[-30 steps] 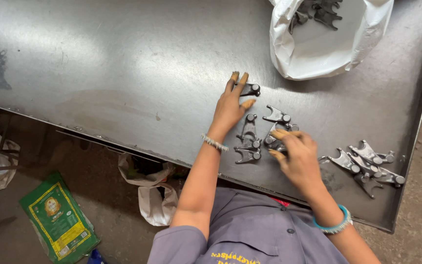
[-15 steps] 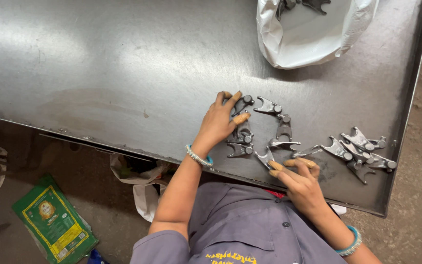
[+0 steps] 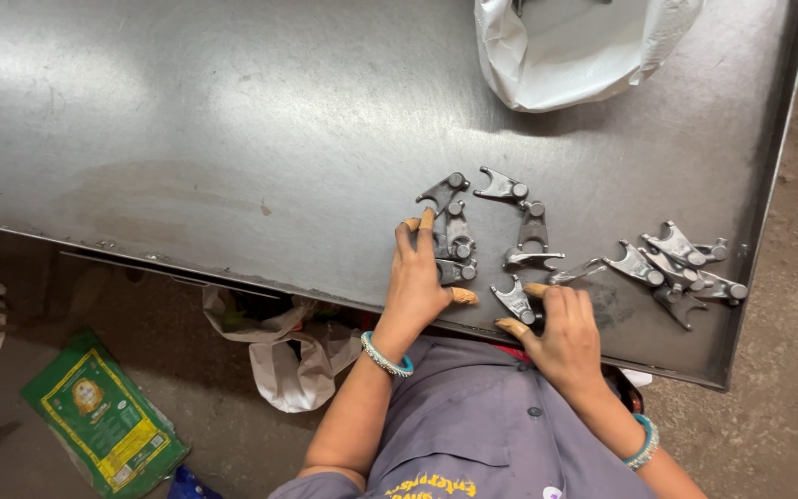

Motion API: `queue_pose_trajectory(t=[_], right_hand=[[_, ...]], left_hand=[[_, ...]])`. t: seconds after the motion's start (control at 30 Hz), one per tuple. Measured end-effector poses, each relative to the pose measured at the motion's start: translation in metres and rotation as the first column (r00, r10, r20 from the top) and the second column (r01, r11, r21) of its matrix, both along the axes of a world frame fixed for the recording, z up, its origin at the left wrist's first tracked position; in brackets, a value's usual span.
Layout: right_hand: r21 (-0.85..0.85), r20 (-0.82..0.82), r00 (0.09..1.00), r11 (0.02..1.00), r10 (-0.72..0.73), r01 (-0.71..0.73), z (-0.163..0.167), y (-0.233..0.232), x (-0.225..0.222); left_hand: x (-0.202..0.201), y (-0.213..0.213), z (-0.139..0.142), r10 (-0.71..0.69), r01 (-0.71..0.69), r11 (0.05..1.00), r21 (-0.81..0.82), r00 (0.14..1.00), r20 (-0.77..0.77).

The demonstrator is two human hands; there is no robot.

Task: The person opens a white woven sack on a metal table and takes out metal fork-shaped castings, spreading them across the table. They handle the castings one at a time, turning them over and grouping them, and at one point place some castings into a blue sack.

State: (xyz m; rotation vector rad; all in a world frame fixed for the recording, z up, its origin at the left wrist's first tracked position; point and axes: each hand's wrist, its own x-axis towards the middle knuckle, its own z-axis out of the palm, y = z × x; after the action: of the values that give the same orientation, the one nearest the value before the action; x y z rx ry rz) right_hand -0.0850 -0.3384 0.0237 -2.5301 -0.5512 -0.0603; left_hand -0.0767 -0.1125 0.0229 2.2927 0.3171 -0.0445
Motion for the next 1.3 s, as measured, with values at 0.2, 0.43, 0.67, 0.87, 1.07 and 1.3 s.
queue_pose_trajectory(t=[0.2,0.43,0.67,0.87,1.07,1.3], right_hand=[[0.165,-0.138,0.989,0.983,-0.056,0.079,0.001,-0.019,0.005],[0.059,0.155,0.860,0.874,-0.485,0.482,0.000,-0.112,0.036],[0.152,0.135,0.812,0.822,-0.567,0.549,-0.033,-0.162,0.064],[-0.109,0.524,0.805,0.915,-0.279,0.388,0.008,-0.118,0.068],[-0.122,-0.211,0.945,0.966,-0.250,0.228,0.028,-0.028,0.031],[-0.101,-0.024,0.981,0.976,-0.195,0.192,0.001,-0.016,0.021]], left_hand=[[0.004,0.000,-0.002,0.017,-0.017,1.000,0.013,1.000,0.019],[0.008,0.003,-0.009,0.005,-0.004,1.000,0.016,1.000,-0.028],[0.008,0.001,-0.013,0.000,-0.002,0.999,0.038,0.999,0.047],[0.009,0.000,-0.014,0.007,-0.008,1.000,0.023,0.999,0.047],[0.014,-0.004,-0.017,0.029,-0.030,0.999,0.033,0.999,0.027],[0.035,-0.011,-0.026,0.045,-0.046,0.998,0.050,0.999,0.019]])
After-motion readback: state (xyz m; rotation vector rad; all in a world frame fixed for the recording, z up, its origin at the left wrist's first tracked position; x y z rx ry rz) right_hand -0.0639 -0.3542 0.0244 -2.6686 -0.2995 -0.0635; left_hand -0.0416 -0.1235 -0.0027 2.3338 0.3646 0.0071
